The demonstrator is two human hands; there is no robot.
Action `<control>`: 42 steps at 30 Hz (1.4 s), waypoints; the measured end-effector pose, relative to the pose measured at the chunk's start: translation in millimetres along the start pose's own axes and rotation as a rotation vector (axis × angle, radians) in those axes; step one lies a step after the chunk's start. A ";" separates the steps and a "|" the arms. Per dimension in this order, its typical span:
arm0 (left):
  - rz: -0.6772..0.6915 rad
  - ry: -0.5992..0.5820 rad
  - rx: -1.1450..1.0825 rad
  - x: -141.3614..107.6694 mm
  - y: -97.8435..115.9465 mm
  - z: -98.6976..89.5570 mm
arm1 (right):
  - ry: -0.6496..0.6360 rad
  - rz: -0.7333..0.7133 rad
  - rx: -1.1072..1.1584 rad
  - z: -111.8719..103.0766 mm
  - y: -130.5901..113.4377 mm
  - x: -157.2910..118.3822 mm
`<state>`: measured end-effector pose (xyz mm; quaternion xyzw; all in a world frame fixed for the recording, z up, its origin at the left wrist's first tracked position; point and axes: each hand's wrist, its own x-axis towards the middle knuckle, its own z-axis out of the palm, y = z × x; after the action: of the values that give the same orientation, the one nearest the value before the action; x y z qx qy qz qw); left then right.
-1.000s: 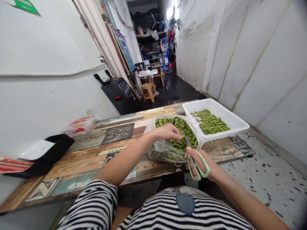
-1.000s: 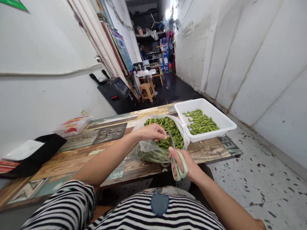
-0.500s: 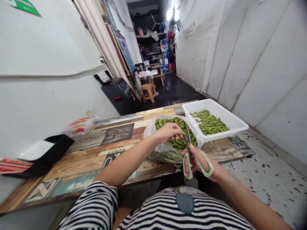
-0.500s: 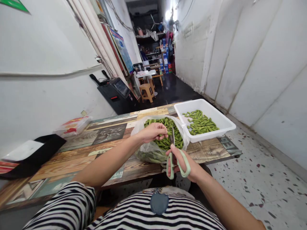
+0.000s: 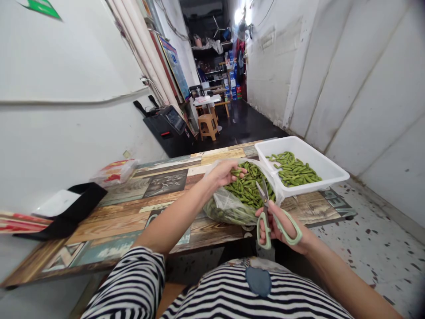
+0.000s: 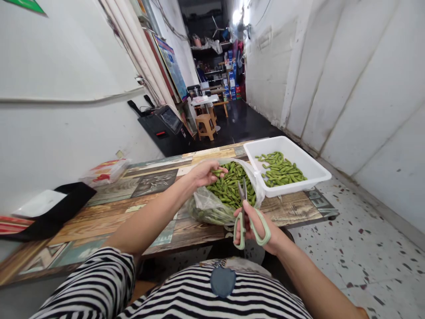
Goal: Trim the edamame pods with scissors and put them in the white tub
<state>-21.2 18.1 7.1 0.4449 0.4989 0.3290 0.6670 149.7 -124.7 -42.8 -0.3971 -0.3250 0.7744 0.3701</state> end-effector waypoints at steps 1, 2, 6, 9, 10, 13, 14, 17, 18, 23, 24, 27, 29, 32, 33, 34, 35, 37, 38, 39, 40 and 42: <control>0.009 0.009 0.056 3.5 -0.6 -4.0 | -0.013 0.006 0.022 -0.6 0.6 -0.5; 0.031 0.009 0.158 6.4 -2.2 -7.5 | -0.020 0.009 0.036 -1.2 1.2 -0.8; 0.178 -0.009 0.858 12.1 -12.7 -11.1 | -0.005 0.001 0.029 -3.1 3.6 0.2; 0.229 0.060 1.259 13.1 -16.4 -3.3 | 0.006 -0.009 -0.013 -4.4 6.0 2.2; 0.239 0.081 1.324 13.4 -16.4 -0.1 | 0.006 -0.015 -0.024 -5.0 7.0 2.9; 0.273 0.024 1.366 13.4 -15.4 5.9 | -0.009 -0.030 -0.052 -7.4 10.0 4.4; 0.294 -0.026 1.340 13.1 -15.3 6.5 | -0.017 -0.031 -0.062 -8.2 10.7 4.7; 0.378 -0.093 1.131 10.8 -17.4 6.8 | -0.022 -0.034 -0.076 -9.8 12.1 5.4; 0.379 -0.087 1.029 9.7 -18.7 7.5 | -0.021 -0.035 -0.072 -9.9 12.5 5.7; 0.232 -0.085 0.463 6.6 -26.4 17.5 | -0.006 -0.070 -0.070 -9.9 15.0 7.5; 0.226 -0.073 0.362 6.7 -27.2 19.4 | 0.000 -0.080 -0.082 -9.8 15.4 7.6; 0.224 -0.013 0.151 8.2 -27.3 21.5 | 0.006 -0.088 -0.110 -9.0 15.7 6.9; 0.200 0.023 0.069 9.0 -26.5 19.9 | 0.005 -0.079 -0.108 -8.4 15.5 6.3; 0.099 0.006 -0.048 8.8 -26.4 16.0 | 0.007 -0.076 -0.107 -7.8 15.2 6.7; 0.065 -0.021 -0.090 8.3 -27.0 15.1 | 0.009 -0.076 -0.112 -7.7 15.1 7.3; 0.041 -0.054 -0.127 7.6 -27.7 14.5 | 0.012 -0.075 -0.118 -7.5 15.0 7.8; 0.030 -0.085 -0.157 7.0 -28.6 14.3 | 0.014 -0.072 -0.121 -7.2 14.9 8.2; 0.040 -0.118 -0.199 5.9 -30.1 14.8 | 0.019 -0.068 -0.133 -6.4 14.5 8.2; 0.052 -0.116 -0.214 5.6 -30.4 15.0 | 0.019 -0.071 -0.145 -6.0 14.2 7.7; 0.067 -0.103 -0.227 5.3 -30.2 15.1 | 0.018 -0.076 -0.158 -5.7 13.9 6.9; 0.084 -0.085 -0.242 5.1 -29.6 14.9 | 0.017 -0.079 -0.171 -5.6 13.7 6.0; 0.123 -0.052 -0.253 4.3 -27.5 13.5 | 0.022 -0.078 -0.184 -5.9 13.1 4.2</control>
<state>-7.2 7.7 -18.4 0.3954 0.4077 0.4179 0.7091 149.0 -126.7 -57.7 -0.4249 -0.4058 0.7220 0.3653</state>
